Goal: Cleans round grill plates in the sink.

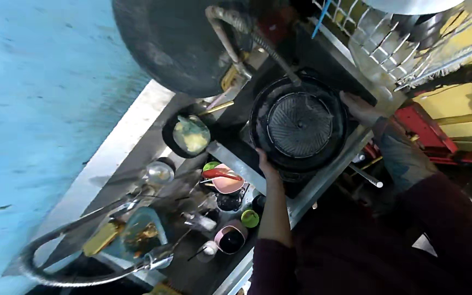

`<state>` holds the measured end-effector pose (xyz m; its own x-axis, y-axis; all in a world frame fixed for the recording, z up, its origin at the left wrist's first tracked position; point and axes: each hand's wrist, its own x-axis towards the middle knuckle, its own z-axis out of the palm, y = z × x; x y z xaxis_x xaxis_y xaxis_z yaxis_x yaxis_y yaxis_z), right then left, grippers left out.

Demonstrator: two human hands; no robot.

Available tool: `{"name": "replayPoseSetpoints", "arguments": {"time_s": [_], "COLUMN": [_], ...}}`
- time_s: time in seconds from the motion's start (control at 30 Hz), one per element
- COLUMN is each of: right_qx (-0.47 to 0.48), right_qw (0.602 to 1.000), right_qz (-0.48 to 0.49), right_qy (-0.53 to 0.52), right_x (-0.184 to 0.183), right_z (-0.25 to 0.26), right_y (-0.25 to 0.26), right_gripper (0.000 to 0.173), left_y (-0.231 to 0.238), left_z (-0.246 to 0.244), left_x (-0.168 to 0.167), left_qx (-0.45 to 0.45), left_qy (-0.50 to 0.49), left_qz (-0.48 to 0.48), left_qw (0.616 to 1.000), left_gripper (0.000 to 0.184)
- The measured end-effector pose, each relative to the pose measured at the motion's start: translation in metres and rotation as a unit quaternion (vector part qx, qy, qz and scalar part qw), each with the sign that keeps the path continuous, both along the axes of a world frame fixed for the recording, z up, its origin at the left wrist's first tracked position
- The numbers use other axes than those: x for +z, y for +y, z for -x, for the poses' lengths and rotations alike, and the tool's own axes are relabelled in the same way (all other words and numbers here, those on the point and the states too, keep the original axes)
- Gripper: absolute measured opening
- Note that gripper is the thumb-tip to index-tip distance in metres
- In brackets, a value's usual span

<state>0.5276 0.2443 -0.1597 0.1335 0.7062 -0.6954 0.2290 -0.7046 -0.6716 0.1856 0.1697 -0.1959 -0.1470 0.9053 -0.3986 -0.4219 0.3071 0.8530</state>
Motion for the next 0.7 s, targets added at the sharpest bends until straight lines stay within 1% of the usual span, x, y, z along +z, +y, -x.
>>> {"name": "replayPoseSetpoints", "arguments": {"time_s": [0.03,0.1,0.17,0.27,0.33,0.4,0.47,0.57,0.7], "right_qx": [-0.007,-0.021,-0.023,-0.023,-0.025,-0.022,-0.024,-0.061,-0.080], "right_qw": [0.999,0.996,0.997,0.996,0.991,0.987,0.987,0.991,0.995], "right_qz": [0.022,0.028,-0.005,-0.091,-0.130,-0.156,-0.157,-0.116,-0.048], "right_qy": [0.032,0.077,0.068,0.006,-0.012,-0.030,-0.028,-0.005,0.027], "right_x": [0.002,0.006,0.007,0.008,0.007,-0.001,-0.004,-0.003,-0.001], "right_z": [-0.003,-0.002,0.003,0.015,0.022,0.028,0.036,0.047,0.052], "right_y": [-0.008,-0.018,-0.023,-0.028,-0.032,-0.037,-0.041,-0.049,-0.063], "right_gripper": [0.077,0.072,0.064,0.055,0.053,0.049,0.048,0.046,0.043], "left_y": [0.005,0.014,0.020,0.029,0.030,0.029,0.031,0.031,0.027], "left_z": [-0.003,-0.004,-0.004,0.001,0.010,0.019,0.029,0.042,0.055], "left_x": [-0.005,-0.012,-0.014,-0.018,-0.015,-0.006,-0.003,0.009,0.033], "left_qx": [0.004,0.005,-0.002,-0.022,-0.051,-0.086,-0.100,-0.111,-0.136], "left_qy": [-0.015,-0.046,-0.061,-0.021,0.032,0.085,0.109,0.167,0.264], "left_qz": [-0.014,-0.029,-0.028,-0.010,0.031,0.088,0.130,0.161,0.154], "left_qw": [1.000,0.999,0.998,0.999,0.998,0.989,0.980,0.966,0.942], "left_gripper": [0.054,0.053,0.053,0.054,0.056,0.063,0.068,0.075,0.076]}}
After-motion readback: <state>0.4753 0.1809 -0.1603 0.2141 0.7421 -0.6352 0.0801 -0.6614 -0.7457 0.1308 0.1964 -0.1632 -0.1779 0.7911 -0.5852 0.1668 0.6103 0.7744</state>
